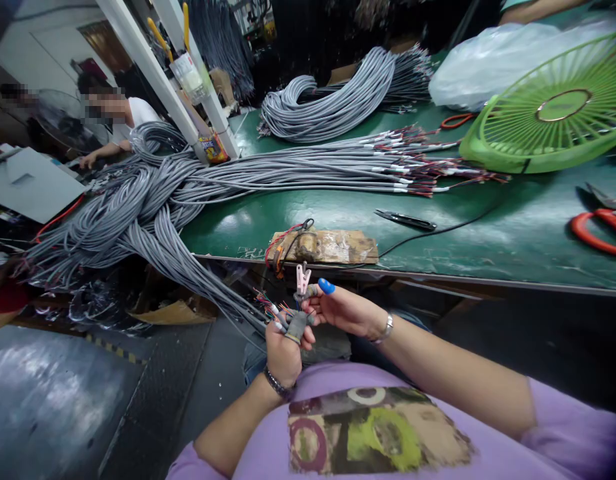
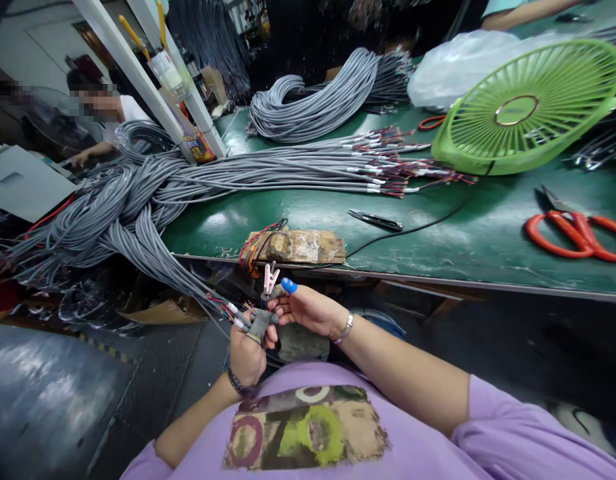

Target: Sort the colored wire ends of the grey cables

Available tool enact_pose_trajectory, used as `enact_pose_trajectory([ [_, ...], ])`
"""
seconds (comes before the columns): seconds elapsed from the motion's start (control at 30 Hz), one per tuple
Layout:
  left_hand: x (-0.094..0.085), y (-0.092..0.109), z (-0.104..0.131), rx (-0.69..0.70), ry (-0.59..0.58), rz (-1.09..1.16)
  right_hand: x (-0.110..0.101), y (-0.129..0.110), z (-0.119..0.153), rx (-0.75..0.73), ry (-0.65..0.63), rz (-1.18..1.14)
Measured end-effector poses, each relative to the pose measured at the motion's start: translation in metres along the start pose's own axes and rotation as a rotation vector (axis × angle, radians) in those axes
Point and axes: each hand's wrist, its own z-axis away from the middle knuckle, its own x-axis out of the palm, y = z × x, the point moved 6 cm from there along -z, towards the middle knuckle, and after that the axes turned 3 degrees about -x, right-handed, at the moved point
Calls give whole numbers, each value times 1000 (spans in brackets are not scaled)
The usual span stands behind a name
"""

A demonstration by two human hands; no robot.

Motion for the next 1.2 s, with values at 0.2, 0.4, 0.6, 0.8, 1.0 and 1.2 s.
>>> enact_pose_trajectory([
  [0.2, -3, -7, 1, 40, -12, -85, 6, -9, 12, -89, 96, 324],
  [0.4, 3, -8, 0, -35, -185, -183, 16, -12, 12, -129, 19, 469],
  [0.6, 2, -10, -1, -65, -209, -139, 16, -14, 9, -118, 72, 529],
  [0.8, -2, -12, -3, -17, -97, -28, 10, -13, 8, -130, 160, 513],
  [1.0, -3, -5, -5, -15, -71, 59, -3, -8, 5, -130, 192, 362],
  [1.2, 1, 7, -9, -76, -114, 134, -13, -11, -13, -72, 225, 118],
])
